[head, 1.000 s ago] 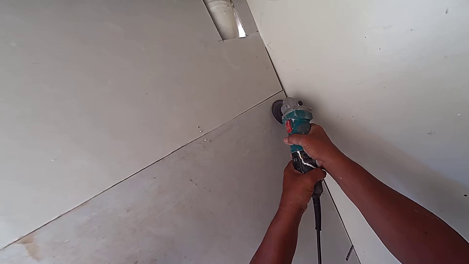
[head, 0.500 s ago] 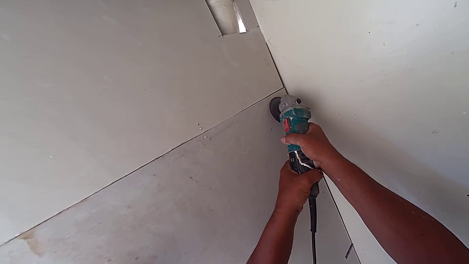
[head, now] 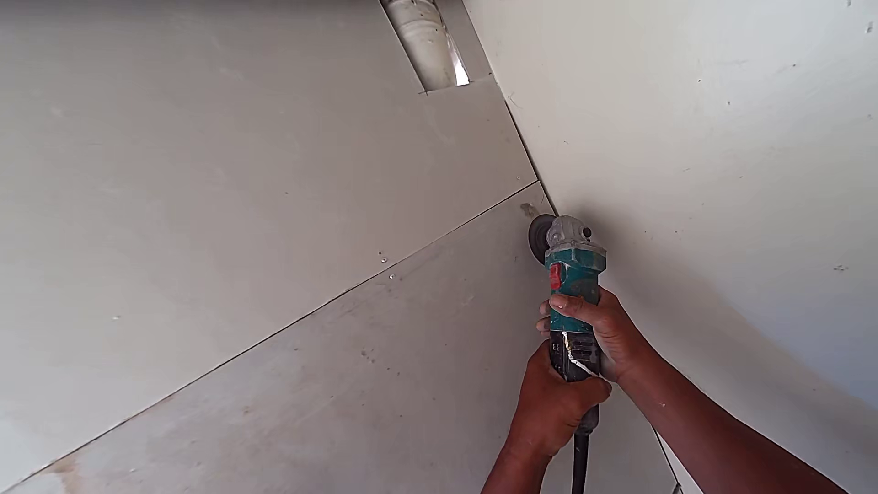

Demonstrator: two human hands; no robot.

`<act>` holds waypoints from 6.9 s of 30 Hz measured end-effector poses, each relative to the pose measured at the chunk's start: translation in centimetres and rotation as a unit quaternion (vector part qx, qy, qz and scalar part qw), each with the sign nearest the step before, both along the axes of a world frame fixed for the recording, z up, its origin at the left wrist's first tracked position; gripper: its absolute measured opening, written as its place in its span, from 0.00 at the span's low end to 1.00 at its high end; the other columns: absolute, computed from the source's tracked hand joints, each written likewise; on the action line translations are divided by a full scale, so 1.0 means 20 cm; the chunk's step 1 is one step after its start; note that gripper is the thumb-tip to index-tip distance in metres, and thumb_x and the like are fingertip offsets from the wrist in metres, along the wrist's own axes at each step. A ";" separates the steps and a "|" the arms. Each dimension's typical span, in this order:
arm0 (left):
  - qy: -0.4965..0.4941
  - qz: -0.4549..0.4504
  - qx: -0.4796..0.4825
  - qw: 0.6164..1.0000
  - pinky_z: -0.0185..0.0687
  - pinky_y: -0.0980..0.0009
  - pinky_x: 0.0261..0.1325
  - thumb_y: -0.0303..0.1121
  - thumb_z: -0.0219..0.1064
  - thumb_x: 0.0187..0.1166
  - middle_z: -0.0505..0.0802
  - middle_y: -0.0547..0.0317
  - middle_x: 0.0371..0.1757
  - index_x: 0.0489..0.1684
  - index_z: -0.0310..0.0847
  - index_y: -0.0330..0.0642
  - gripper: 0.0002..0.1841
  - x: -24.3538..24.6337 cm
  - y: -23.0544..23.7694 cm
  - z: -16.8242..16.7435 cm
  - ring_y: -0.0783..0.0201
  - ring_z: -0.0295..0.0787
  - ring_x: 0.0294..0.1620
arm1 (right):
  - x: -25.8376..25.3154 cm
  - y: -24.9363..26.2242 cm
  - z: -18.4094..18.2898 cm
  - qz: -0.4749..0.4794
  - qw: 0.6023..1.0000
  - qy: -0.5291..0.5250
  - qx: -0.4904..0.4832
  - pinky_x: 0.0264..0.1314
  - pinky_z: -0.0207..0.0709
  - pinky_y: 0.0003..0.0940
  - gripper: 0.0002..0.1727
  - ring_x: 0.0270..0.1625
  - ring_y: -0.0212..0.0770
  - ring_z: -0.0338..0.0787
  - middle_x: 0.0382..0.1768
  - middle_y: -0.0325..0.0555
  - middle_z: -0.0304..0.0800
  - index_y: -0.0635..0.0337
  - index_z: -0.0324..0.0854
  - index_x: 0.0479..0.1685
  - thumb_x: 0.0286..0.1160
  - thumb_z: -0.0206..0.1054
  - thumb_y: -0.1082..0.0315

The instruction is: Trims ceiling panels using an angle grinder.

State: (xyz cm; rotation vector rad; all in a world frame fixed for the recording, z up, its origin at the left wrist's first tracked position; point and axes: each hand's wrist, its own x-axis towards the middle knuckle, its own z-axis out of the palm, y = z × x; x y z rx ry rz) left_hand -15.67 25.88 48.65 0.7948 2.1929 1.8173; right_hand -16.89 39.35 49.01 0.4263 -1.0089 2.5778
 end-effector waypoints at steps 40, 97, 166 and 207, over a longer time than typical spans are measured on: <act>-0.031 0.020 -0.034 0.999 0.93 0.66 0.36 0.22 0.77 0.59 0.92 0.46 0.37 0.50 0.80 0.32 0.19 -0.01 0.08 0.29 0.57 0.93 0.32 | -0.07 0.04 0.22 -0.009 0.999 -0.051 0.015 0.37 0.91 0.44 0.20 0.31 0.49 0.93 0.33 0.57 0.89 0.62 0.77 0.59 0.70 0.72 0.63; -0.060 0.002 -0.013 0.998 0.92 0.66 0.36 0.21 0.75 0.61 0.92 0.46 0.37 0.50 0.79 0.31 0.18 -0.01 0.07 0.27 0.57 0.92 0.32 | -0.05 0.03 0.22 -0.043 0.995 -0.086 0.031 0.36 0.91 0.44 0.22 0.31 0.50 0.94 0.35 0.59 0.90 0.62 0.78 0.59 0.68 0.75 0.64; 0.030 0.026 0.055 0.998 0.89 0.64 0.32 0.22 0.79 0.52 0.92 0.45 0.37 0.51 0.80 0.32 0.24 -0.03 0.06 0.17 0.57 0.91 0.30 | -0.07 0.05 0.26 0.022 0.994 0.059 0.090 0.40 0.94 0.44 0.23 0.33 0.51 0.95 0.35 0.60 0.91 0.69 0.71 0.57 0.64 0.72 0.69; -0.019 0.036 -0.005 0.999 0.92 0.66 0.36 0.21 0.76 0.63 0.91 0.46 0.37 0.48 0.81 0.32 0.16 0.01 0.10 0.41 0.57 0.92 0.32 | -0.06 0.05 0.41 -0.037 0.993 -0.065 0.090 0.32 0.89 0.42 0.24 0.29 0.47 0.93 0.34 0.54 0.91 0.58 0.80 0.58 0.63 0.77 0.59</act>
